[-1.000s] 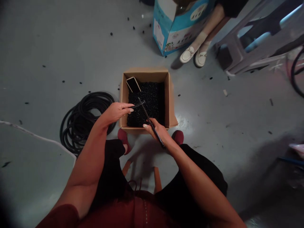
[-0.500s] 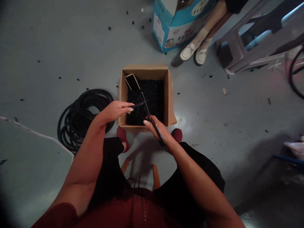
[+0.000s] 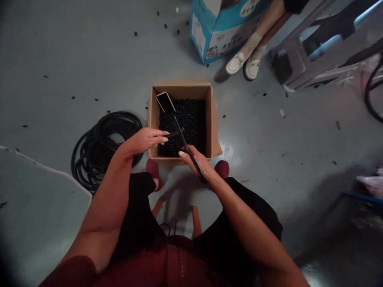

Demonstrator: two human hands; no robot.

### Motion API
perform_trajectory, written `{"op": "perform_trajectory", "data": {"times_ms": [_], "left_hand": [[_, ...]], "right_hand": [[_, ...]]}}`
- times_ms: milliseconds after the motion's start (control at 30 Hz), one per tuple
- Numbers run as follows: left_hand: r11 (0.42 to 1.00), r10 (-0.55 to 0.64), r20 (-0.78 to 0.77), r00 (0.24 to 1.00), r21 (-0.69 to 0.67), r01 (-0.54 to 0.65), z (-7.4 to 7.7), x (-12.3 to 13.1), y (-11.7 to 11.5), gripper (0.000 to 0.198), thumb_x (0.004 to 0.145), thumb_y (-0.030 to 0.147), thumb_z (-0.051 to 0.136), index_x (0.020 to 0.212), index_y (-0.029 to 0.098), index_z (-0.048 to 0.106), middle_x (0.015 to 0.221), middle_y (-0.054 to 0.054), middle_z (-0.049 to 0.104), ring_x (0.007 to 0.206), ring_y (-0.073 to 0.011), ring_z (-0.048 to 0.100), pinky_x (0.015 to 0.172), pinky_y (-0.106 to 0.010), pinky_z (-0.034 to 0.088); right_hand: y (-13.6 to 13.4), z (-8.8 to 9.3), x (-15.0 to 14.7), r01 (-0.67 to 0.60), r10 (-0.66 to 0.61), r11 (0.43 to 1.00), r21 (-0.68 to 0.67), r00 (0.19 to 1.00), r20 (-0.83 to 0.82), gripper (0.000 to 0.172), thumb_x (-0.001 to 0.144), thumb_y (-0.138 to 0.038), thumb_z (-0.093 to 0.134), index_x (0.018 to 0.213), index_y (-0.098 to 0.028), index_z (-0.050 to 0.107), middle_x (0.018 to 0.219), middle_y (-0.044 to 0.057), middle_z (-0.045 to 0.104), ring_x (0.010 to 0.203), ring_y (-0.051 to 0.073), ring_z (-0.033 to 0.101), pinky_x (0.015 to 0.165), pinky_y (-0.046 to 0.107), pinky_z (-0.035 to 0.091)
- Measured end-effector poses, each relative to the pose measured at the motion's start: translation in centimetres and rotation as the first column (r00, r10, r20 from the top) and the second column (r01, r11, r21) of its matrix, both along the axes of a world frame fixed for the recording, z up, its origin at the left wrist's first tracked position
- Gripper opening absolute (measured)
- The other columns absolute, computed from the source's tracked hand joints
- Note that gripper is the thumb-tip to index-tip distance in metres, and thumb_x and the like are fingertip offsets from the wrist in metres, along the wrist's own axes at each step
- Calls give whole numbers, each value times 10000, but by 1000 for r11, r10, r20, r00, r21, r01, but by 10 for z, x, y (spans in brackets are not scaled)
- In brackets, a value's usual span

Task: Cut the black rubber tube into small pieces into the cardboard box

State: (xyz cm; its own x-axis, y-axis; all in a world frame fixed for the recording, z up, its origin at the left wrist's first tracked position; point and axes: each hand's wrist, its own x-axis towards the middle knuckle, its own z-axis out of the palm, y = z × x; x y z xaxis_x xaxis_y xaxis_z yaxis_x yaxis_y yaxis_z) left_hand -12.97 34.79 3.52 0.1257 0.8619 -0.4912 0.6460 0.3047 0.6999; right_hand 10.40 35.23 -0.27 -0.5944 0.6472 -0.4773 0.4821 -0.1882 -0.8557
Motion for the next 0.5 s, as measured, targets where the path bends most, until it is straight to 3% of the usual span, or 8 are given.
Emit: {"op": "perform_trajectory", "data": {"times_ms": [167, 333, 500], "left_hand": [[999, -10, 20, 1000, -33, 11, 1, 2, 0, 444, 837, 313, 521, 1209, 110, 651, 997, -73, 734, 899, -180, 660, 867, -283, 489], [999, -5, -28, 1000, -44, 3, 1, 6, 2, 466, 836, 326, 513, 1219, 96, 642, 911, -75, 732, 800, -167, 649, 765, -261, 498], [999, 22, -46, 999, -43, -24, -1, 10, 3, 471, 848, 350, 473, 1227, 122, 635, 949, -58, 718, 708, -141, 609, 706, -250, 487]], "right_hand": [[0, 2, 0, -32, 31, 999, 18, 999, 29, 494, 889, -554, 436, 1205, -179, 498, 940, 87, 625, 876, 215, 591, 773, 352, 456], [2, 7, -3, -4, -1, 999, 33, 989, 149, 372, 892, -528, 421, 1048, -210, 533, 823, 35, 591, 751, 182, 558, 678, 306, 418], [6, 1, -5, 25, -38, 998, 65, 980, 196, 315, 887, -507, 434, 995, -225, 523, 832, 26, 604, 765, 180, 557, 689, 297, 399]]}}
